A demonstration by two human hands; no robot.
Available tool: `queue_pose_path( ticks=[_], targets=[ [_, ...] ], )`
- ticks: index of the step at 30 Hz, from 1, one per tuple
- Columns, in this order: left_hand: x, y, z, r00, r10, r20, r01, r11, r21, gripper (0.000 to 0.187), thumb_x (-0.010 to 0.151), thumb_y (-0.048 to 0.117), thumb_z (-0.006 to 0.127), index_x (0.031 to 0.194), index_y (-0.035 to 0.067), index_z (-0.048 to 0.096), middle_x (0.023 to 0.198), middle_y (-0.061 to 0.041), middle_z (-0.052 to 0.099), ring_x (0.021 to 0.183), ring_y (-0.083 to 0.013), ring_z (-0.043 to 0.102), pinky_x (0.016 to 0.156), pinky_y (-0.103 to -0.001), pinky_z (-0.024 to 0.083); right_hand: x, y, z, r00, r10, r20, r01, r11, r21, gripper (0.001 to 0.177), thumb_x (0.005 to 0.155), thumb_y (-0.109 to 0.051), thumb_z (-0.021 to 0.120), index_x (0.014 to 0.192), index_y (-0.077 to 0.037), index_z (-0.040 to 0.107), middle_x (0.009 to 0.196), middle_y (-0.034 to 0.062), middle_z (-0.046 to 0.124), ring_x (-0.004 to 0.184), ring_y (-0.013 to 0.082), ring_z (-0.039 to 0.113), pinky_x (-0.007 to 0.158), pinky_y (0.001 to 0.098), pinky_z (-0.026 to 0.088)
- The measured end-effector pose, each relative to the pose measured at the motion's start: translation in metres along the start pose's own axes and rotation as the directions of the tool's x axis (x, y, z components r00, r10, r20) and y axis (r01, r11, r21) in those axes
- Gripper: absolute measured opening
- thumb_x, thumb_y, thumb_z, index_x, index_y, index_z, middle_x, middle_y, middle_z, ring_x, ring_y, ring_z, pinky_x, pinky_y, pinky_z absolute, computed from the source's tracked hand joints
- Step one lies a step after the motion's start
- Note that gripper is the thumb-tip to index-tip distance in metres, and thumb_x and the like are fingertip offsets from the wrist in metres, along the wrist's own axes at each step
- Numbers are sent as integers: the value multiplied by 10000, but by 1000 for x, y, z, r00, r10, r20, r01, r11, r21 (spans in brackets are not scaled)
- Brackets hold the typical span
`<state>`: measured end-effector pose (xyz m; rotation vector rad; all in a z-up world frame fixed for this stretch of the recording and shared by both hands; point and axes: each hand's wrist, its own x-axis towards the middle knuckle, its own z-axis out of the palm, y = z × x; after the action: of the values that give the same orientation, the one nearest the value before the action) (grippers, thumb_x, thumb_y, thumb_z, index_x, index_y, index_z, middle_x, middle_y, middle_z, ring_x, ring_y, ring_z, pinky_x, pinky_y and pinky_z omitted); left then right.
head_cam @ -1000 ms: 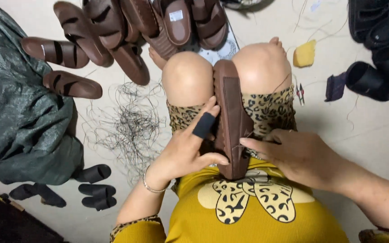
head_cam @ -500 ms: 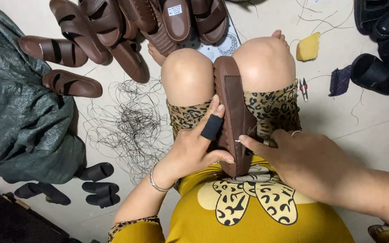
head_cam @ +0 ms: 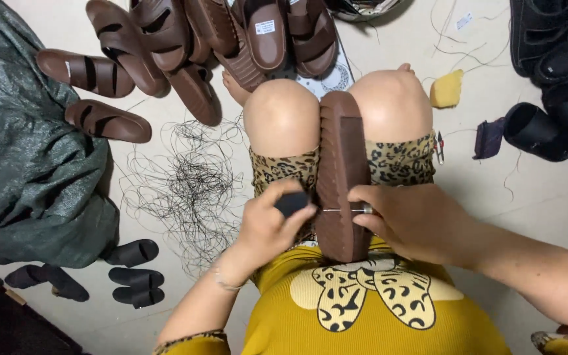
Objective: Hand-sewing the upper strap of a brown sandal to the sole using a needle and thread.
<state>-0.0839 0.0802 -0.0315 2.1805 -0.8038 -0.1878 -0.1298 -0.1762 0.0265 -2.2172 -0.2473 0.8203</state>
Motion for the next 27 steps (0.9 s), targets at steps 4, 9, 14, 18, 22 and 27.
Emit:
queue_pose_path(
  ticks=[4, 9, 14, 18, 22, 27],
  targets=[
    [10, 13, -28, 949, -64, 307, 314, 179, -932, 156, 900, 33, 737, 983, -98, 717, 763, -181, 727, 546, -184, 638, 520, -302, 579, -4, 15, 18, 981, -44, -189, 48, 999, 16, 412, 1003, -418, 485, 1298, -150, 592, 609, 28, 674, 422, 193, 662, 395, 275, 527],
    [27, 32, -22, 902, -230, 365, 384, 813, -438, 118, 926, 111, 696, 920, -4, 721, 670, -128, 714, 561, -297, 707, 513, -362, 552, 1, -9, -9, 977, -23, -213, 15, 999, -40, 414, 1022, -438, 426, 1233, -171, 661, 486, 19, 643, 378, 158, 642, 381, 235, 487],
    [10, 27, -26, 895, -238, 377, 392, 824, -409, 118, 1018, 162, 565, 923, 91, 568, 1196, -125, 677, 707, -165, 646, 683, -294, 597, -31, 9, -73, 534, 734, 421, -552, 679, -484, 592, 989, -544, 329, 1529, -738, 181, 1485, -326, 502, 1338, 1, 603, 924, 231, 576],
    [7, 20, -34, 916, -344, 204, 399, 745, -534, 321, 999, 125, 665, 1290, 56, 549, 828, 45, 606, 692, -86, 554, 732, -266, 522, -45, 41, -40, 677, 623, 392, -572, 781, -253, 737, 821, -678, 530, 1536, -664, 349, 721, -118, 799, 677, 43, 752, 689, 230, 485],
    [15, 24, -42, 945, -304, 121, 324, 816, -479, 424, 1009, 149, 642, 1387, 35, 487, 1196, -130, 670, 1039, -202, 697, 853, -287, 613, -21, 23, -9, 989, -80, -123, 146, 611, 778, 215, 959, -291, 636, 1049, -115, 722, 931, 34, 700, 821, 166, 644, 738, 317, 533],
    [14, 19, -47, 958, -253, 133, 286, 876, -388, 359, 1002, 194, 651, 1318, 46, 568, 1217, -135, 675, 1081, -236, 705, 938, -333, 611, -25, 14, -11, 926, -322, 199, 160, 810, 564, 360, 1027, -352, 544, 813, -110, 703, 922, 45, 668, 846, 194, 684, 773, 338, 509]
  ],
)
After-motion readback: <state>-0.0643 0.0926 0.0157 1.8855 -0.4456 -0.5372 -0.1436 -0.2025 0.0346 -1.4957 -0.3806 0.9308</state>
